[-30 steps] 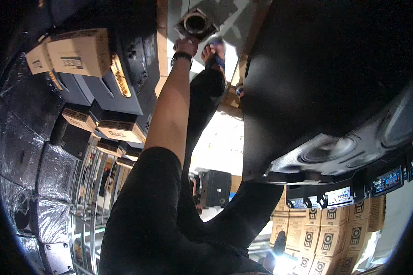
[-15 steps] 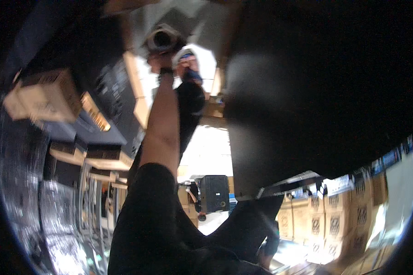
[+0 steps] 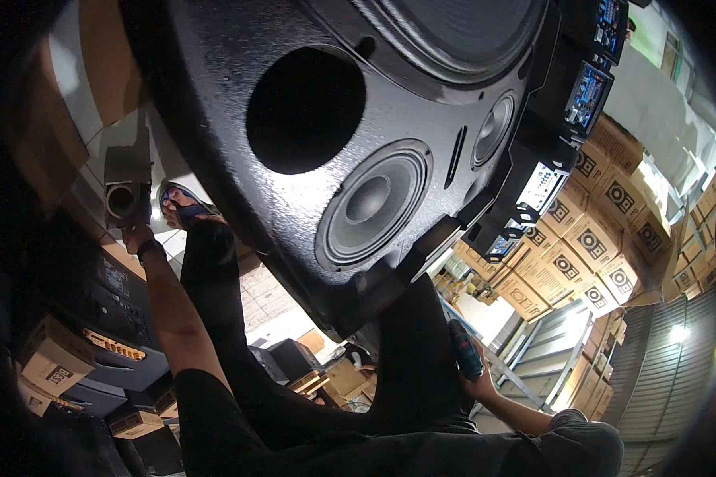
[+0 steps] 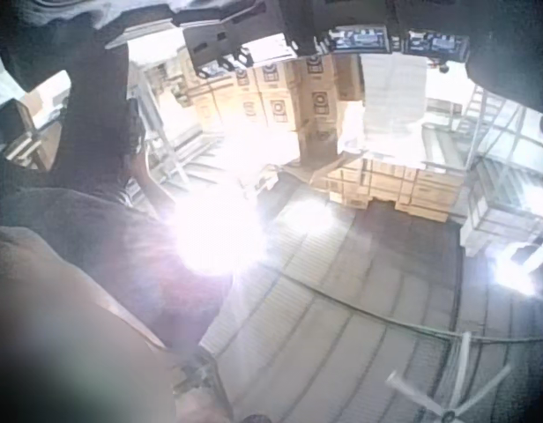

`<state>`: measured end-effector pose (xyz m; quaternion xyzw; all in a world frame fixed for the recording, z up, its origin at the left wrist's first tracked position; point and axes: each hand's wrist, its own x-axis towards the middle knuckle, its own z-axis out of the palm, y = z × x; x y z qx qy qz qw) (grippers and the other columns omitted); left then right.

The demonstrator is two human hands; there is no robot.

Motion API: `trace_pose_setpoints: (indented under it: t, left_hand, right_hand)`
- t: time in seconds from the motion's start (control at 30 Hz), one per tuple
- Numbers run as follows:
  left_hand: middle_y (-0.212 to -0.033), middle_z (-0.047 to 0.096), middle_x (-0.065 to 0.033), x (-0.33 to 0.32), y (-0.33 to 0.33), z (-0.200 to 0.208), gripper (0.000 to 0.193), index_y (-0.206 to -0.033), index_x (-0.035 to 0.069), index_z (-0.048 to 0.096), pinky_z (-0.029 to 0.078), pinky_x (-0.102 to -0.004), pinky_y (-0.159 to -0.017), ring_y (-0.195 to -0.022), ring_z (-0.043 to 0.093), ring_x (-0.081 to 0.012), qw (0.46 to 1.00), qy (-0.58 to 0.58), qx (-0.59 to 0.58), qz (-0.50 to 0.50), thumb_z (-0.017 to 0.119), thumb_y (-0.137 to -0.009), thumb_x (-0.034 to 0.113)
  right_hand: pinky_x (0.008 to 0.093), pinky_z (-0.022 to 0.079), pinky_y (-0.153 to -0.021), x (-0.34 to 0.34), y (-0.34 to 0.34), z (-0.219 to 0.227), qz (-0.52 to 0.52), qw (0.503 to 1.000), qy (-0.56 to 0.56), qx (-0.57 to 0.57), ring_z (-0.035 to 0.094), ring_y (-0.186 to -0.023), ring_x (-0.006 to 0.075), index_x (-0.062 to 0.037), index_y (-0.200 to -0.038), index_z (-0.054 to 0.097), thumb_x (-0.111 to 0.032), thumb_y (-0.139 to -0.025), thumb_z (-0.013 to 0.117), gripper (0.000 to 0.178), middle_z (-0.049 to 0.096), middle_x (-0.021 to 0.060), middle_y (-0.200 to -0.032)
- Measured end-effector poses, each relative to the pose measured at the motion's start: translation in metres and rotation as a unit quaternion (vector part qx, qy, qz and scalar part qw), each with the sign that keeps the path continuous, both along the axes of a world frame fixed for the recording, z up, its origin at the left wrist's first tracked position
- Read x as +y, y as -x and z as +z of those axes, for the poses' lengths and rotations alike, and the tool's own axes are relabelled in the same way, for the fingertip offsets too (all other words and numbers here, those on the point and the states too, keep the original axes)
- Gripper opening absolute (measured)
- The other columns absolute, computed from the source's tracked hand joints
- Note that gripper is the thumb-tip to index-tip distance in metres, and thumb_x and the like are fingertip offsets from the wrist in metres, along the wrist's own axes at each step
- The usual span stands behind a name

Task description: The person uses a cordless drill to fasten screws into a large speaker cabinet, securing the speaker drivers in place. They repeatedly position screws and drive them into multiple locations around the speaker cones.

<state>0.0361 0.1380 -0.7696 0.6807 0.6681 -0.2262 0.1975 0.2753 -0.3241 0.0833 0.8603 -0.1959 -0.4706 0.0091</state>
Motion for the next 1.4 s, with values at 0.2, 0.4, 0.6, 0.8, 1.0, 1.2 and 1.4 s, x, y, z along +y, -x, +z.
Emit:
trace_pose_setpoints:
  t: [0.2,0.4,0.6,0.8,1.0,1.2,1.4]
  left_hand:
    - [-0.136,0.069,-0.0205,0.032,-0.033,0.028,0.057,-0.131,0.023,0.075,0.055,-0.0551,-0.096,-0.126,0.066,-0.0370,0.976,0.149,0.157,-0.003,0.061,-0.096,0.066]
    - [-0.124,0.075,-0.0143,0.017,-0.008,0.043,0.051,-0.126,0.023,0.077,0.057,-0.0507,-0.097,-0.117,0.071,-0.0364,0.988,0.074,0.051,-0.125,0.052,-0.103,0.061]
    - [-0.102,0.080,-0.0132,-0.010,-0.051,0.247,0.036,-0.103,0.003,0.080,0.057,-0.0433,-0.082,-0.096,0.077,-0.0283,0.985,0.020,-0.165,0.045,0.060,-0.100,0.033]
    - [-0.109,0.077,-0.0166,-0.041,-0.193,0.539,0.025,-0.113,-0.007,0.069,0.062,-0.0341,-0.089,-0.097,0.074,-0.0220,0.830,0.086,-0.502,0.227,0.077,-0.100,0.013]
    - [-0.093,0.078,-0.0084,-0.128,-0.344,0.641,0.016,-0.102,-0.001,0.075,0.057,-0.0280,-0.072,-0.084,0.074,-0.0139,0.768,0.353,-0.530,-0.071,0.080,-0.095,0.013]
    - [-0.089,0.077,-0.0161,-0.223,-0.409,0.616,0.018,-0.095,0.003,0.075,0.059,-0.0395,-0.070,-0.082,0.077,-0.0325,0.767,0.272,-0.368,-0.449,0.081,-0.091,0.019]
    - [-0.088,0.075,-0.0092,-0.257,-0.416,0.590,0.015,-0.090,0.015,0.073,0.058,-0.0493,-0.067,-0.082,0.073,-0.0371,0.740,0.157,-0.301,-0.580,0.079,-0.091,0.029]
  right_hand:
    - [0.0425,0.038,-0.121,-0.022,0.008,-0.010,-0.063,0.998,-0.009,-0.024,0.053,-0.141,0.0330,-0.0035,-0.161,0.032,-0.002,-0.087,0.066,0.081,0.056,0.0207,-0.149]
    - [0.0411,0.040,-0.118,-0.075,0.026,-0.016,-0.017,0.998,-0.036,-0.052,0.056,-0.137,0.0289,-0.0036,-0.159,0.036,-0.002,-0.088,0.066,0.078,0.058,0.0187,-0.147]
    - [0.0438,0.049,-0.109,-0.096,0.022,-0.004,-0.056,0.993,-0.095,-0.050,0.064,-0.128,0.0336,-0.0052,-0.156,0.044,-0.006,-0.080,0.074,0.082,0.065,0.0230,-0.139]
    - [0.0421,0.052,-0.105,-0.086,0.011,0.015,-0.078,0.980,-0.158,-0.097,0.068,-0.120,0.0315,-0.0026,-0.150,0.052,-0.002,-0.077,0.072,0.076,0.069,0.0226,-0.131]
    - [0.0419,0.048,-0.111,-0.080,0.009,0.029,-0.131,0.928,-0.276,-0.214,0.064,-0.132,0.0337,0.0021,-0.155,0.045,0.004,-0.075,0.072,0.085,0.066,0.0246,-0.139]
    - [0.0352,0.051,-0.103,-0.092,0.039,0.027,-0.309,0.888,-0.268,-0.211,0.066,-0.118,0.0214,0.0017,-0.156,0.044,0.005,-0.081,0.065,0.079,0.068,0.0177,-0.133]
    - [0.0335,0.052,-0.084,-0.106,0.078,0.016,-0.354,0.853,-0.286,-0.257,0.063,-0.092,0.0156,-0.0002,-0.127,0.056,-0.002,-0.085,0.070,0.045,0.066,0.0078,-0.103]
